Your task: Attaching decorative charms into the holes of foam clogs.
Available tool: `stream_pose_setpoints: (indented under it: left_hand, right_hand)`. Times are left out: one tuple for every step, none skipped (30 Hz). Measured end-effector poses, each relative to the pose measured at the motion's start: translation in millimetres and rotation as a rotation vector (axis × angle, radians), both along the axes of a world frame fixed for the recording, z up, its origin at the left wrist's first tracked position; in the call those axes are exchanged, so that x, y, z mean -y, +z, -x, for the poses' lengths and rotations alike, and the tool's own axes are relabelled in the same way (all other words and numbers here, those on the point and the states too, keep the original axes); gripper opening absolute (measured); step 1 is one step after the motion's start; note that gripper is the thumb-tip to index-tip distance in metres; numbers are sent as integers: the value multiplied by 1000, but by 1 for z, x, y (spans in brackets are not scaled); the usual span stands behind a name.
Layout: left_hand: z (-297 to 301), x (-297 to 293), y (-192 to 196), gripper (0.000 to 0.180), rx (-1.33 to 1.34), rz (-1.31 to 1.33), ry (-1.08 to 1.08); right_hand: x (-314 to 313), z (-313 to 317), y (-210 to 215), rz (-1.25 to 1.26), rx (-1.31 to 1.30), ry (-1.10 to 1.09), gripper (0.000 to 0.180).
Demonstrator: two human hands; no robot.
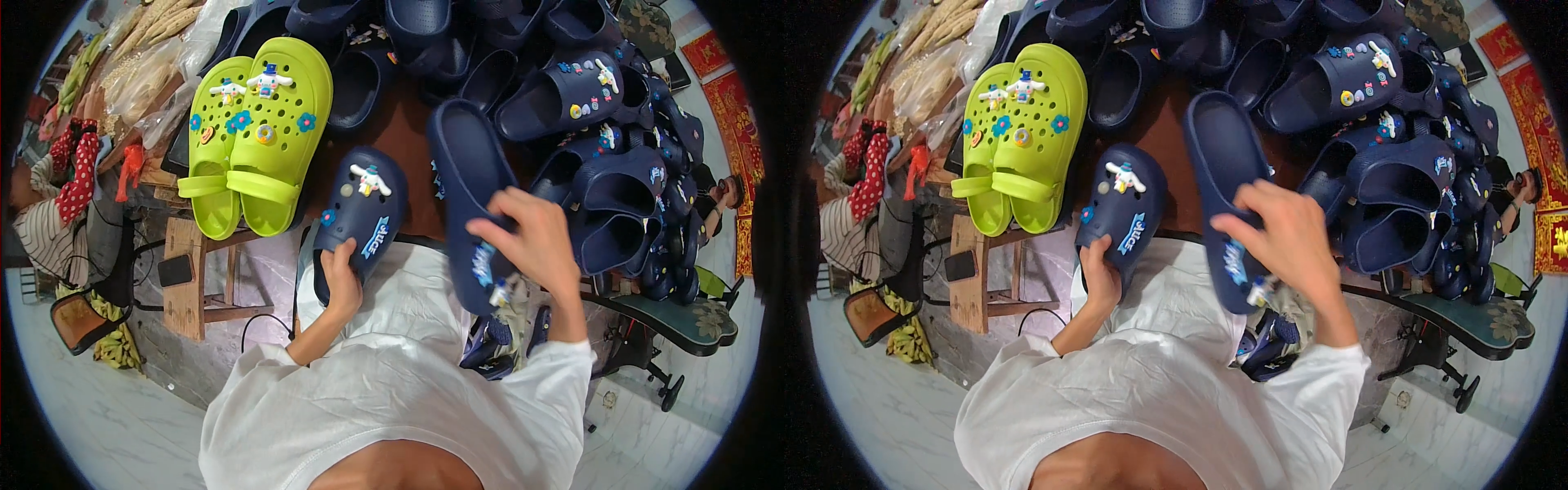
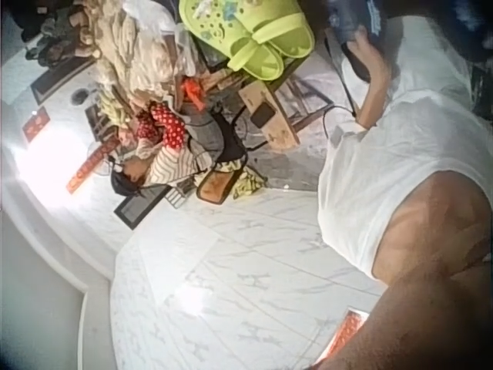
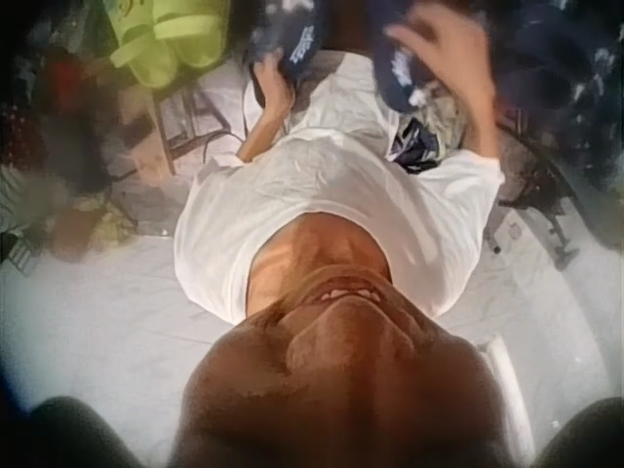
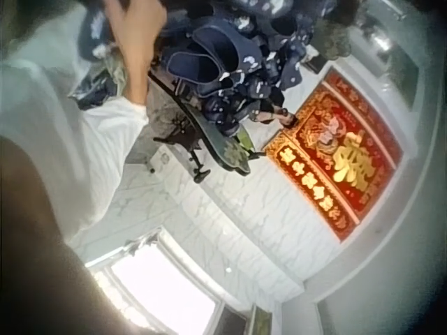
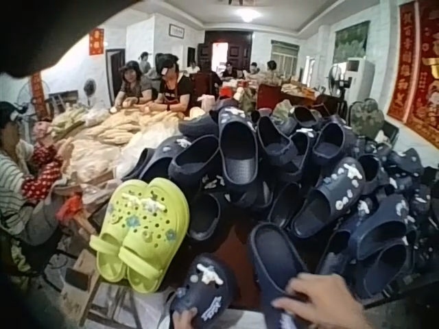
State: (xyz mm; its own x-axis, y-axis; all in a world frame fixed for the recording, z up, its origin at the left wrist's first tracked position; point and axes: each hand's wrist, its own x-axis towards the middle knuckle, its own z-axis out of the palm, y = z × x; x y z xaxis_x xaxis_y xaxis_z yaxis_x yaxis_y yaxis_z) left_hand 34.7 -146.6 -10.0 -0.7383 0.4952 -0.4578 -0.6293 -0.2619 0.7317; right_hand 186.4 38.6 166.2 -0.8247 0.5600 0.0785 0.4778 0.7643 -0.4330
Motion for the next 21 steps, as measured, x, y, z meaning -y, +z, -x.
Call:
stream_pose_setpoints:
  left_hand:
    - [-1,2,4,40,-3,-1,-5]
    - [-2,6,6,39,-11,-41,44]
    - [-3,8,9,38,-18,-79,85]
    - [-3,12,12,38,-24,-73,89]
    - [-3,15,15,37,-50,-99,126]
    - [-4,19,16,37,-75,-124,160]
    - [-3,27,4,37,-103,-114,173]
    - [-2,29,4,37,-106,-105,171]
    - [-3,30,4,36,-130,-89,185]
    - [-2,31,3,36,-154,-75,198]
    - [-1,32,2,36,-154,-70,191]
    - [0,32,-1,36,-184,-68,180]
    - [0,33,-3,36,-217,-68,176]
    - [0,34,-6,36,-215,-65,170]
    - [-1,34,-9,36,-245,-49,161]
    - [-1,34,-7,37,-280,-34,161]
    - [-1,34,-5,37,-280,-33,160]
    - [-2,35,-2,39,-202,-78,170]
    - [-3,33,6,41,-121,-132,176]
    - [-5,29,16,41,-116,-139,166]
    - [-8,26,28,43,-104,-191,118]
  right_hand:
    - [-6,15,-12,-14,-35,10,38]
    - [-10,31,-26,-25,-71,24,38]
    - [-11,44,-38,-15,-96,4,38]
    - [-12,60,-48,-2,-124,-4,39]
    - [-12,73,-49,28,-100,-10,37]
    - [-14,83,-56,36,-102,-10,37]
    - [-17,93,-67,26,-104,-17,37]
    - [-19,101,-77,15,-104,-25,36]
    - [-20,107,-83,82,-56,-36,32]
    - [-21,113,-92,89,-56,-42,32]
    - [-22,117,-100,121,-138,-12,29]
    - [-25,119,-109,152,-218,15,27]
    - [-28,124,-110,115,-249,57,20]
    - [-30,122,-109,117,-247,50,20]
    - [-34,116,-107,312,-330,-15,21]
    - [-37,113,-103,506,-414,-73,22]
    - [-45,104,-107,440,-431,-72,22]
    - [-44,95,-108,521,-578,-108,19]
    - [-43,82,-107,498,-599,-132,17]
    - [-41,67,-110,475,-622,-157,16]
    - [-34,52,-118,462,-609,-182,15]
